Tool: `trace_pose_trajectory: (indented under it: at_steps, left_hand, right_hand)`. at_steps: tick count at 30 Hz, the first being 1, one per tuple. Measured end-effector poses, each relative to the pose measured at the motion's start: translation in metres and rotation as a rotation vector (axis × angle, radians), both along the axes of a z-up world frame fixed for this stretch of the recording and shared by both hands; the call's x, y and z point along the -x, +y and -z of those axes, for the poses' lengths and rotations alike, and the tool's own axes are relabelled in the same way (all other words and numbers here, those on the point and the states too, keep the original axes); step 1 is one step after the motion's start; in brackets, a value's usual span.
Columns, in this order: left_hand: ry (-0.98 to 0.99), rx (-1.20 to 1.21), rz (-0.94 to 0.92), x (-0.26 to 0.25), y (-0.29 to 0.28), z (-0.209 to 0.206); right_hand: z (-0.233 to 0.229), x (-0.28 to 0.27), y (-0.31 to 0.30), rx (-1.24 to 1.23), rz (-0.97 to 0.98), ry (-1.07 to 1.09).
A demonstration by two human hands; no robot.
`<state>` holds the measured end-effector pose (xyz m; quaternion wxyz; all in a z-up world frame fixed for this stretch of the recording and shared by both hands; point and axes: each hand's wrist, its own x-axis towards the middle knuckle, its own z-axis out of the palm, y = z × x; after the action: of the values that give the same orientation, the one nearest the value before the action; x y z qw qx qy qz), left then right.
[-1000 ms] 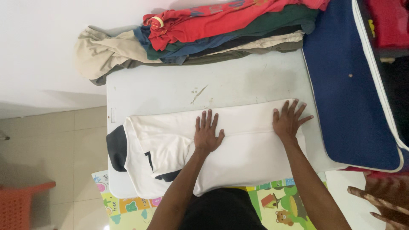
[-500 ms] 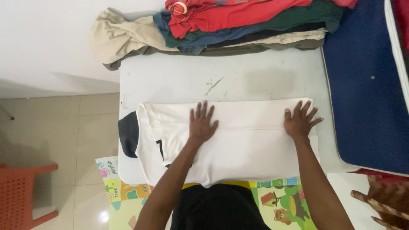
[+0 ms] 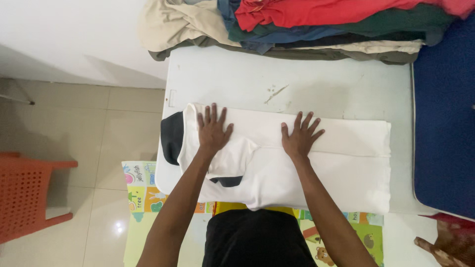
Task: The person folds a white t-shirt with black accents on a white table. They smooth the fabric, fold the sleeves inward, and then fold the shirt in half and thirds to create a compact rectangular bundle.
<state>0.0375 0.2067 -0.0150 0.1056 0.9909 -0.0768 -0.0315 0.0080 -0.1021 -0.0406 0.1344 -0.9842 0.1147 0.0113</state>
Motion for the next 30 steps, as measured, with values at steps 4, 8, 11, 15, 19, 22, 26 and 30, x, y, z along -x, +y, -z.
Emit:
trace_pose_trajectory:
  at_steps: [4, 8, 11, 15, 19, 22, 26, 30]
  left_hand:
    - [0.106, -0.153, -0.153, -0.010, 0.058, -0.014]
    - [-0.197, 0.024, -0.314, -0.005, 0.076, -0.011]
    - [-0.317, 0.256, -0.383, 0.002, 0.059, -0.001]
    - [-0.330, 0.359, -0.553, 0.001, 0.048, 0.016]
    - [-0.240, 0.439, -0.659, -0.016, 0.052, 0.032]
    - [-0.158, 0.589, -0.711, -0.027, 0.062, 0.034]
    - [-0.075, 0.761, -0.764, -0.024, 0.078, 0.025]
    - [-0.212, 0.584, -0.650, -0.016, 0.067, 0.018]
  right_hand:
    - [0.003, 0.003, -0.002, 0.031, -0.010, -0.051]
    - [0.012, -0.001, -0.002, 0.052, -0.015, -0.090]
    - [0.012, -0.002, -0.003, 0.053, -0.015, -0.065]
    - [0.010, -0.001, 0.000, 0.083, -0.016, -0.074]
    - [0.008, 0.003, 0.000, 0.059, -0.010, -0.073]
    - [0.006, 0.000, 0.001, 0.059, -0.010, -0.085]
    - [0.006, 0.001, 0.001, 0.066, -0.003, -0.079]
    - [0.005, 0.001, 0.002, 0.051, -0.003, -0.082]
